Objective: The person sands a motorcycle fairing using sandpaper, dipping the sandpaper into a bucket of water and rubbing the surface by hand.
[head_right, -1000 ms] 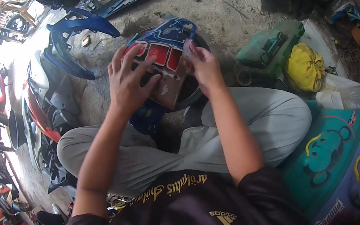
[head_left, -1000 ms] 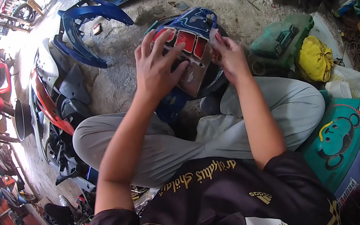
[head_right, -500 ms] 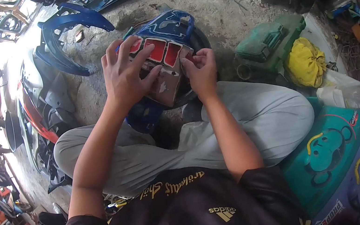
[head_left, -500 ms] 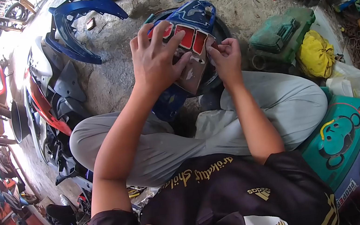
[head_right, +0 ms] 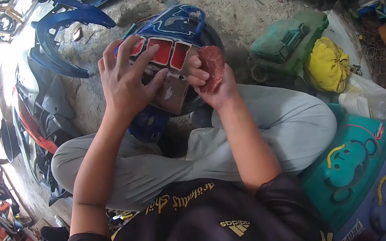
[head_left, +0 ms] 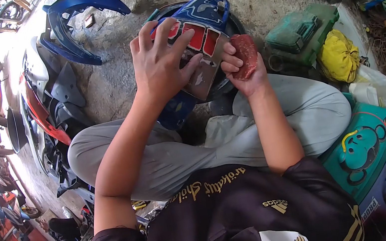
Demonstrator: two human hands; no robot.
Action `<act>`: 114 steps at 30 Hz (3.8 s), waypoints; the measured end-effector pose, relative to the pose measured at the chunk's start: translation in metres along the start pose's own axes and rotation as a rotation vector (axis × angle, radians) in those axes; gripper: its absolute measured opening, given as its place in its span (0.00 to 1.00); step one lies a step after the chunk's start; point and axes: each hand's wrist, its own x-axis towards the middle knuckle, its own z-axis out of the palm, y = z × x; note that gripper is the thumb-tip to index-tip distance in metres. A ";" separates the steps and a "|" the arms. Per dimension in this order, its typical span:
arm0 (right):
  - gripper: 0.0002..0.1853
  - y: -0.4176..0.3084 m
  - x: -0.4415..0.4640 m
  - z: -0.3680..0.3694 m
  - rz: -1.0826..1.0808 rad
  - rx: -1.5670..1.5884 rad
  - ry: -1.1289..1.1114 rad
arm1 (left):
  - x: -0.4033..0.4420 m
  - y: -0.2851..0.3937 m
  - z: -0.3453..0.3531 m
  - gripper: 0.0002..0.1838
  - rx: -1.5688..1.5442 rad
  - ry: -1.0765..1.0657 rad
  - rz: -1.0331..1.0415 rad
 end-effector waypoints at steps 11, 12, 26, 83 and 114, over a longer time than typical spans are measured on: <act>0.08 0.037 0.019 -0.034 -0.882 -1.816 0.356 | -0.001 -0.002 0.002 0.29 -0.001 0.023 0.016; 0.08 0.042 0.018 -0.029 -0.893 -1.795 0.366 | -0.001 -0.002 0.002 0.29 0.000 0.023 0.016; 0.08 0.018 0.016 -0.007 -0.614 -0.889 0.577 | -0.001 -0.003 0.001 0.29 -0.008 0.020 0.015; 0.12 0.008 0.018 -0.021 -0.501 -1.370 0.512 | 0.000 -0.004 0.003 0.28 -0.016 0.020 0.014; 0.32 0.059 0.021 -0.033 -0.302 -1.121 0.723 | 0.006 -0.002 0.006 0.41 0.008 -0.027 -0.097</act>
